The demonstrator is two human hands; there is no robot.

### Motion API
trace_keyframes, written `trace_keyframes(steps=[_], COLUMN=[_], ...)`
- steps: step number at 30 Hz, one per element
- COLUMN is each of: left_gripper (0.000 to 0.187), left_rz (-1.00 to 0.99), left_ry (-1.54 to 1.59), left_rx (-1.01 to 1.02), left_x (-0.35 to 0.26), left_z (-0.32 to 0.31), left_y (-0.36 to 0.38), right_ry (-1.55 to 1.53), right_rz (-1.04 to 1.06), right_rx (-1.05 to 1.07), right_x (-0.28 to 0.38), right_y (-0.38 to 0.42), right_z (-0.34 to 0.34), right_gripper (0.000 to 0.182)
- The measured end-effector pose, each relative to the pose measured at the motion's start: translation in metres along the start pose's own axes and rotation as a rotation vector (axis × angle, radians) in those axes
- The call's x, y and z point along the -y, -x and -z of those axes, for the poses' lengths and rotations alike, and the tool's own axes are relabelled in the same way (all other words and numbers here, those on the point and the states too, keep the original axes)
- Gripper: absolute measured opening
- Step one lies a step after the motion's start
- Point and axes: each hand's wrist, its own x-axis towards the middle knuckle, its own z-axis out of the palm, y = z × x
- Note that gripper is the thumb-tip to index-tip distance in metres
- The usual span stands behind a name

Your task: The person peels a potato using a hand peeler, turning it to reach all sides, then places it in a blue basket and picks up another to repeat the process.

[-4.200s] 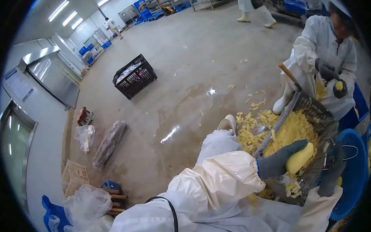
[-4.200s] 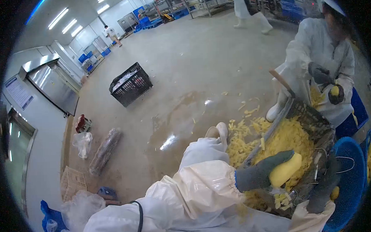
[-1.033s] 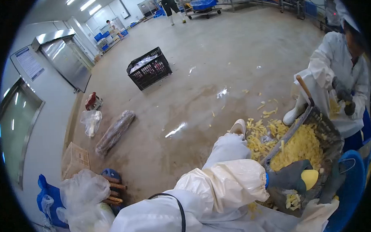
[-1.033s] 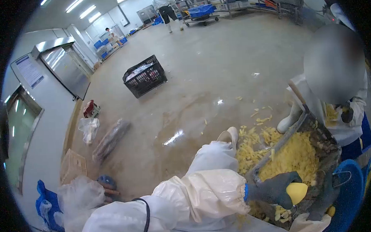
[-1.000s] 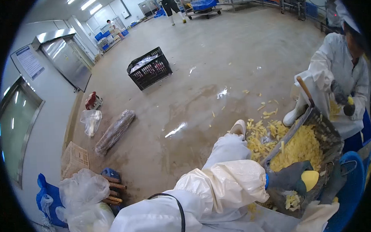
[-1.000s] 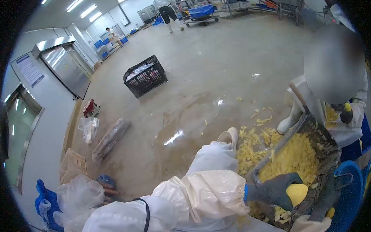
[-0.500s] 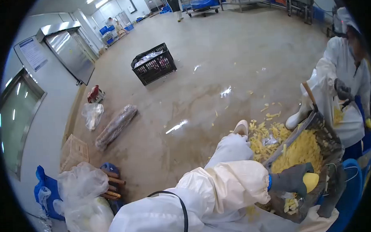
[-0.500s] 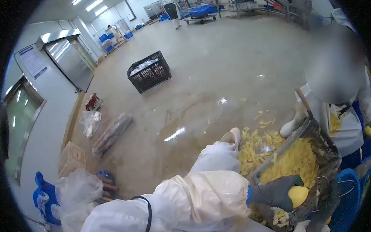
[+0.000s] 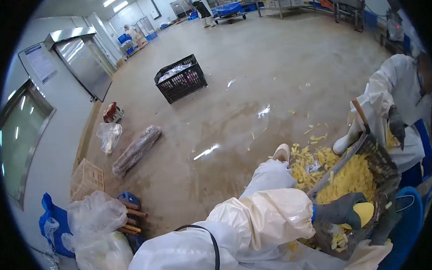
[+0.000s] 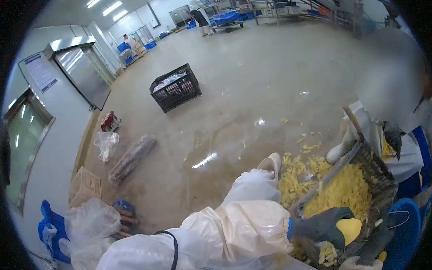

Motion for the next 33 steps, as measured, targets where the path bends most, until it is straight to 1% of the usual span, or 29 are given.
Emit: trace_keyframes(steps=[3,4,6,7,8,9,11,13,15,16,18,20,21,22,24,26,27,30,31,33], left_gripper=[0.065,0.064,0.062,0.061,0.060,0.059,0.057,0.055,0.052,0.050,0.046,0.054,0.058,0.057,0.054,0.055,0.056,0.049,0.044,0.034], left_rz=[-0.046,-0.067,-0.110,-0.067,-0.028,0.009,-0.026,-0.030,-0.006,0.023,0.074,0.056,0.044,0.022,-0.004,0.060,0.090,0.111,-0.062,0.053], left_ry=[-0.013,0.008,0.016,0.040,0.067,0.095,0.083,0.092,0.124,0.144,0.185,0.274,0.309,0.308,0.341,0.367,0.372,0.314,0.304,0.273], left_rx=[-0.042,-0.054,-0.068,-0.051,-0.033,-0.017,-0.073,-0.120,-0.136,-0.109,-0.052,0.005,0.035,0.015,-0.035,-0.026,-0.014,-0.011,-0.128,-0.138], left_x=[0.005,0.012,0.016,0.017,0.016,0.012,0.004,0.000,-0.003,-0.003,-0.003,-0.004,-0.007,-0.009,-0.008,-0.003,-0.003,-0.002,0.013,-0.010], left_z=[0.001,-0.002,0.001,0.001,0.001,0.001,-0.004,-0.002,-0.002,-0.002,-0.001,-0.005,-0.003,0.000,-0.002,-0.005,-0.006,-0.005,-0.004,0.009], left_y=[-0.003,-0.006,-0.012,-0.012,-0.011,-0.009,-0.005,-0.005,-0.006,-0.007,-0.009,-0.007,-0.007,-0.008,-0.006,-0.008,-0.009,-0.007,-0.009,0.011], right_ry=[-0.300,-0.460,-0.134,0.020,0.100,0.101,-0.047,-0.158,-0.134,-0.094,-0.008,-0.014,-0.074,-0.150,-0.281,-0.297,-0.253,-0.050,-0.004,0.029], right_rz=[-0.338,-0.406,-0.178,-0.056,-0.007,-0.007,-0.116,-0.170,-0.131,-0.091,-0.066,-0.124,-0.156,-0.188,-0.220,-0.193,-0.163,-0.023,0.012,0.040], right_rx=[-0.025,0.019,0.146,0.179,0.139,0.106,0.067,0.101,0.119,0.112,0.021,-0.053,-0.057,-0.039,0.032,0.066,0.075,0.125,0.126,0.109], right_x=[-0.003,0.022,0.014,0.012,0.011,0.018,0.022,0.036,0.042,0.038,0.018,0.010,0.010,0.011,0.034,0.043,0.043,0.037,0.036,0.057], right_y=[-0.004,0.005,0.011,0.014,0.015,0.014,0.009,0.010,0.008,0.004,-0.013,-0.023,-0.023,-0.020,-0.011,-0.006,-0.004,-0.002,0.001,0.012], right_z=[0.019,0.011,0.007,0.004,-0.002,-0.007,-0.009,-0.010,-0.011,-0.012,-0.009,-0.001,0.002,0.008,0.005,0.005,0.002,-0.005,-0.006,-0.010], right_gripper=[0.031,0.032,0.030,0.030,0.028,0.027,0.026,0.025,0.024,0.024,0.023,0.022,0.022,0.021,0.020,0.020,0.019,0.018,0.018,0.017])
